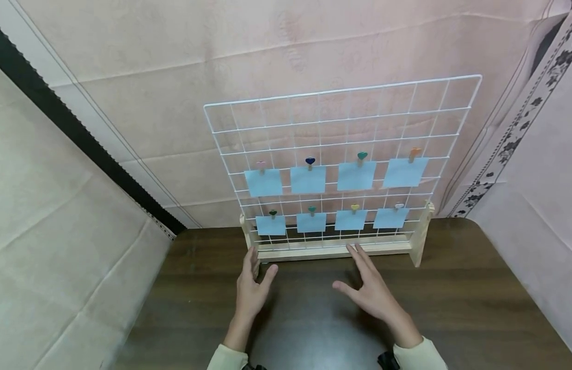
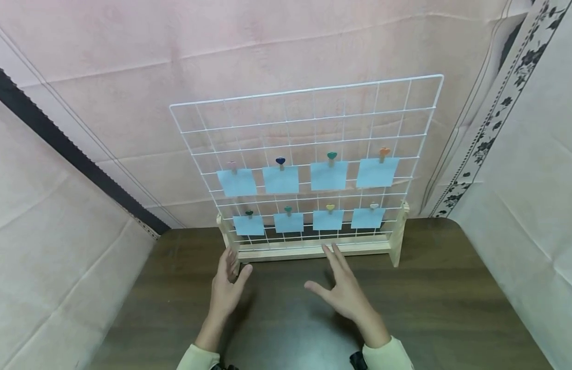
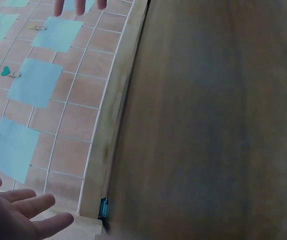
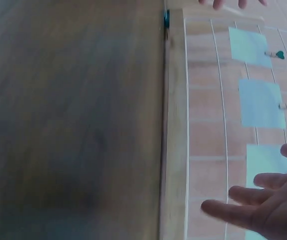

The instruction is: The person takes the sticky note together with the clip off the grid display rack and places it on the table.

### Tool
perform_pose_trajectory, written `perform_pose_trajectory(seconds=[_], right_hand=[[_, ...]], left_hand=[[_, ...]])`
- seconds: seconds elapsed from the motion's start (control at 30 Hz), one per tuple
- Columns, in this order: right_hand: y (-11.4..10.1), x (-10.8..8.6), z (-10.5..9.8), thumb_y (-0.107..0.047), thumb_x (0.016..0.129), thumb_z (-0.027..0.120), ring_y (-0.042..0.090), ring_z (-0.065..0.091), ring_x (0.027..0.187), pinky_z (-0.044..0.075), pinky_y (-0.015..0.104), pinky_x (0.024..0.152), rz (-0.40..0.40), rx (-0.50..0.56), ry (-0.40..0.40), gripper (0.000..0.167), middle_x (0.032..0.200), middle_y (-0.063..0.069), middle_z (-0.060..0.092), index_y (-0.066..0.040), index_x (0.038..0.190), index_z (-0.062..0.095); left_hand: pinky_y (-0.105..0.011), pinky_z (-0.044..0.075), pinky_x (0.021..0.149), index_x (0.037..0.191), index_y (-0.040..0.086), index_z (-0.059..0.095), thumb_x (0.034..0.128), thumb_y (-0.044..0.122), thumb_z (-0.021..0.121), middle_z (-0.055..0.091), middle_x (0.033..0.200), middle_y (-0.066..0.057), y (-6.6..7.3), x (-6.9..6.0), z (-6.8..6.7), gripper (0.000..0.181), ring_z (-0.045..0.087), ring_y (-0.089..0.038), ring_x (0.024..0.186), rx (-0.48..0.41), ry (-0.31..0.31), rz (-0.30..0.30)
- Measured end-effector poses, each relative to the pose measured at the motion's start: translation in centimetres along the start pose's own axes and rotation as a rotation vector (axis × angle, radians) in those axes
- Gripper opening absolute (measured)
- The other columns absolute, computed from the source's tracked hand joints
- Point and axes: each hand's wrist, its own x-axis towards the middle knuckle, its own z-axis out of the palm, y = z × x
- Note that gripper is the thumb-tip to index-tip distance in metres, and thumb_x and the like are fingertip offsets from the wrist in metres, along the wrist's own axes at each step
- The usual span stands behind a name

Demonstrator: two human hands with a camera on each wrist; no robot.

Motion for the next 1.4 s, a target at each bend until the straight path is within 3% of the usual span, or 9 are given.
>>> perform_pose_trajectory(seconds=[0.2,0.3,0.6,0.8,1.07,1.4], right_hand=[[-0.9,1.2,1.3,-0.031,0.097,0.079,0.043,0.026,0.156,0.038,0.069,0.112,-0.098,0.12,0.0,0.087,0.172,0.019,0.023,-0.017,0.167,0.029],[-1.3,1.6,1.8,-0.028,0.098,0.078,0.044,0.027,0.156,0.039,0.068,0.111,-0.116,0.162,-0.026,0.085,0.172,0.02,0.023,-0.016,0.167,0.03],[-2.6,2.7,2.8,-0.027,0.1,0.075,0.048,0.034,0.151,0.04,0.07,0.11,-0.137,0.238,-0.075,0.081,0.172,0.016,0.024,-0.021,0.167,0.03],[-4.0,4.1,3.4,-0.023,0.101,0.075,0.045,0.038,0.15,0.044,0.069,0.107,-0.173,0.26,-0.098,0.079,0.172,0.014,0.025,-0.024,0.167,0.031],[-5.3,6.2,4.4,-0.024,0.103,0.072,0.043,0.041,0.148,0.048,0.068,0.103,-0.256,0.297,-0.144,0.077,0.171,0.017,0.028,-0.009,0.166,0.03],[-7.3,8.3,4.4,-0.024,0.105,0.069,0.04,0.041,0.148,0.046,0.067,0.106,-0.249,0.344,-0.165,0.073,0.172,0.013,0.027,-0.02,0.167,0.031]], left_hand=[[-0.07,0.041,0.11,0.168,0.014,0.024,0.1035,0.028,0.071,0.032,0.169,-0.019,0.3,0.7,0.0,0.081,0.046,-0.046,0.145,-0.057,-0.04,-0.041],[-0.071,0.041,0.109,0.169,0.016,0.021,0.104,0.029,0.07,0.03,0.17,-0.02,0.4,0.9,0.0,0.082,0.045,-0.046,0.145,-0.074,-0.056,-0.061],[-0.072,0.04,0.108,0.169,0.017,0.016,0.105,0.028,0.069,0.029,0.17,-0.02,0.2,1.1,0.0,0.084,0.045,-0.046,0.146,-0.105,-0.073,-0.106],[-0.07,0.04,0.11,0.169,0.018,0.018,0.106,0.027,0.067,0.028,0.171,-0.02,0.1,1.6,0.2,0.081,0.045,-0.045,0.146,-0.133,-0.081,-0.105],[-0.058,0.041,0.115,0.169,0.015,0.018,0.1059,0.028,0.068,0.022,0.172,-0.02,0.3,2.7,0.4,0.081,0.043,-0.048,0.146,-0.199,-0.068,-0.107],[-0.056,0.042,0.114,0.17,0.016,0.015,0.1078,0.023,0.064,0.018,0.174,-0.016,0.5,3.7,0.4,0.079,0.042,-0.05,0.146,-0.22,-0.092,-0.11]])
